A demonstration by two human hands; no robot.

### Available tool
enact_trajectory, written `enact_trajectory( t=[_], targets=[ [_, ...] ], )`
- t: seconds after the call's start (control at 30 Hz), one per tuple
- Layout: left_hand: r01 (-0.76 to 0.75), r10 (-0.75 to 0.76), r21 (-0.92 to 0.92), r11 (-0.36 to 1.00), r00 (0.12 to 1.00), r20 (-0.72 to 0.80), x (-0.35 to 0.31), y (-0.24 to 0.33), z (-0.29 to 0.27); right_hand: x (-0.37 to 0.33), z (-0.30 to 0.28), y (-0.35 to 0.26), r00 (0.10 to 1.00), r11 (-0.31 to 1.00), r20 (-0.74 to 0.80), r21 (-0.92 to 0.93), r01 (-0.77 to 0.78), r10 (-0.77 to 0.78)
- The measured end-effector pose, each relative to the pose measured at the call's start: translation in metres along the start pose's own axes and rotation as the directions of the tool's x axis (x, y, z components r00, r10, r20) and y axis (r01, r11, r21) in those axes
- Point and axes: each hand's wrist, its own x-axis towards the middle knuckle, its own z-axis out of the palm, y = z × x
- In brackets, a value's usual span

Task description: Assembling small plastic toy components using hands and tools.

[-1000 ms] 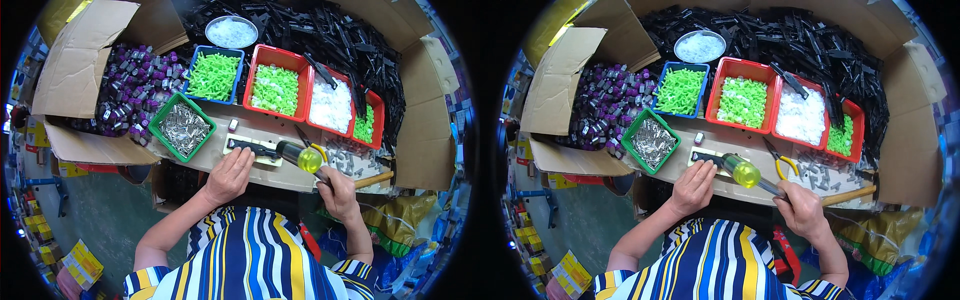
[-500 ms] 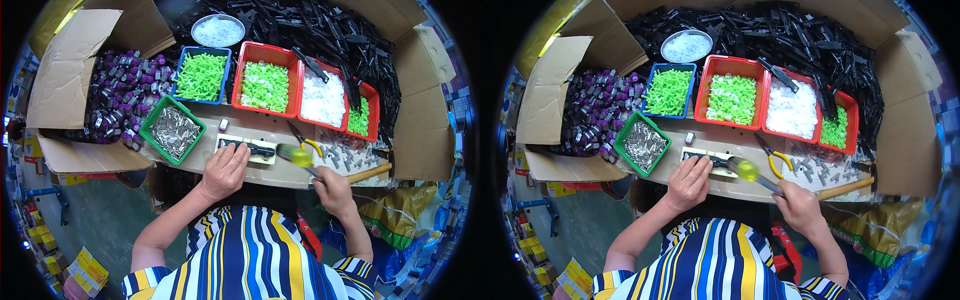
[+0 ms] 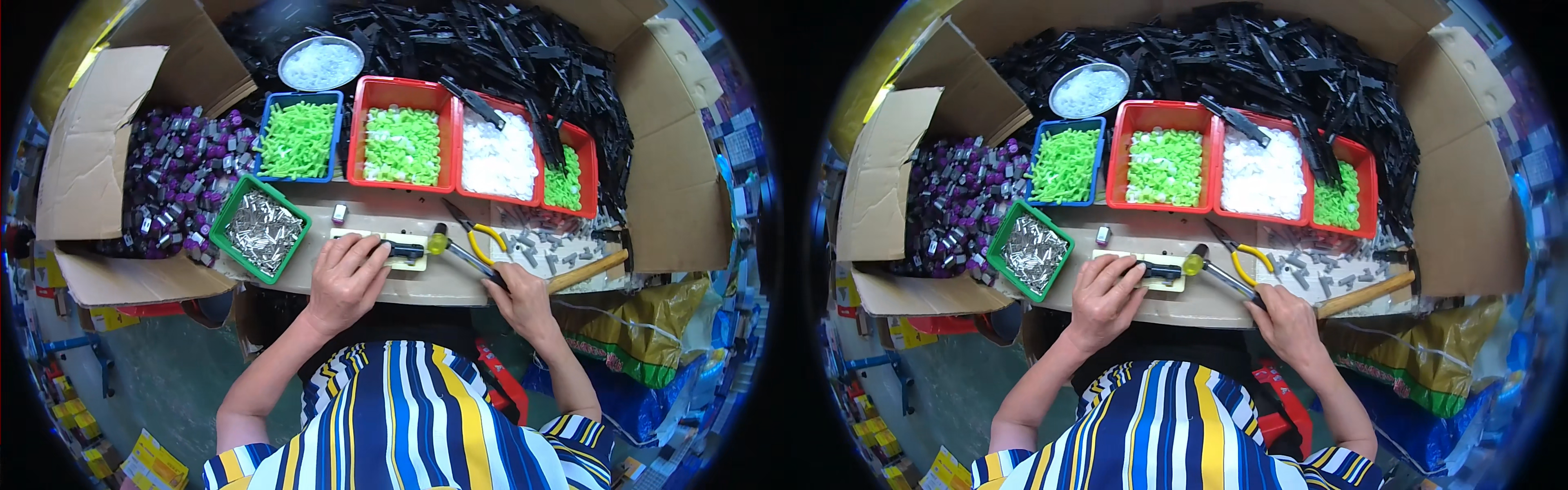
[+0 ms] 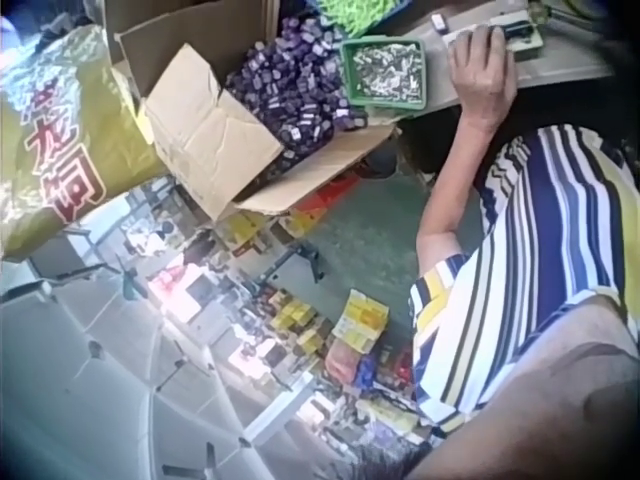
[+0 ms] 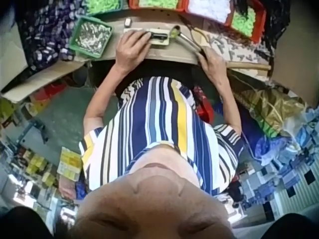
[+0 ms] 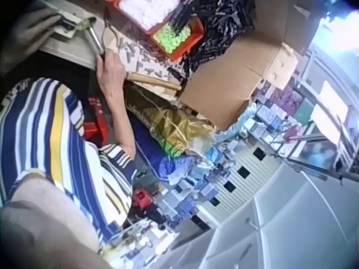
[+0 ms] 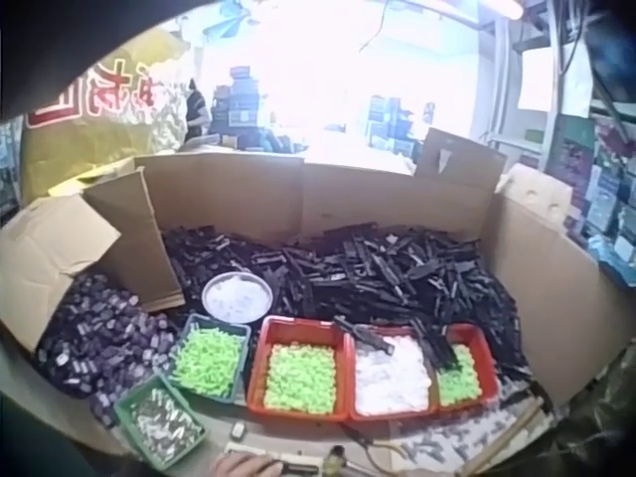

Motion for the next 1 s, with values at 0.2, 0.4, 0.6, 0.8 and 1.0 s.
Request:
enact_trajectory(
  t=[0.2,0.4,0.6,0.8,1.0],
  targets=[
    [0.068,-0.055,-0.091,0.994,0.990,0.133,0.017,-0.006,0.002,0.004,0.011,0.007,0.991,0.990,-0.111,-0.129,0.056,-0.070],
    [0.120,-0.087,-0.254,0.960,0.987,0.136,0.025,-0.012,-0.005,0.011,-0.001,0.021,0.994,0.984,-0.049,-0.154,0.088,-0.097],
    [0.493,-0.503,-0.784,0.376,0.820,0.274,0.037,-0.004,-0.016,0.044,-0.013,0.017,0.987,0.977,-0.039,-0.154,0.149,-0.157],
    [0.446,-0.442,-0.814,-0.372,0.687,0.577,0.026,0.009,-0.017,0.063,-0.011,0.008,0.981,0.966,0.112,-0.185,0.179,-0.161],
    [0.467,-0.395,-0.869,0.164,0.838,0.375,0.012,0.008,-0.016,0.077,-0.008,0.010,0.987,0.977,0.136,-0.182,0.109,-0.085]
  ],
)
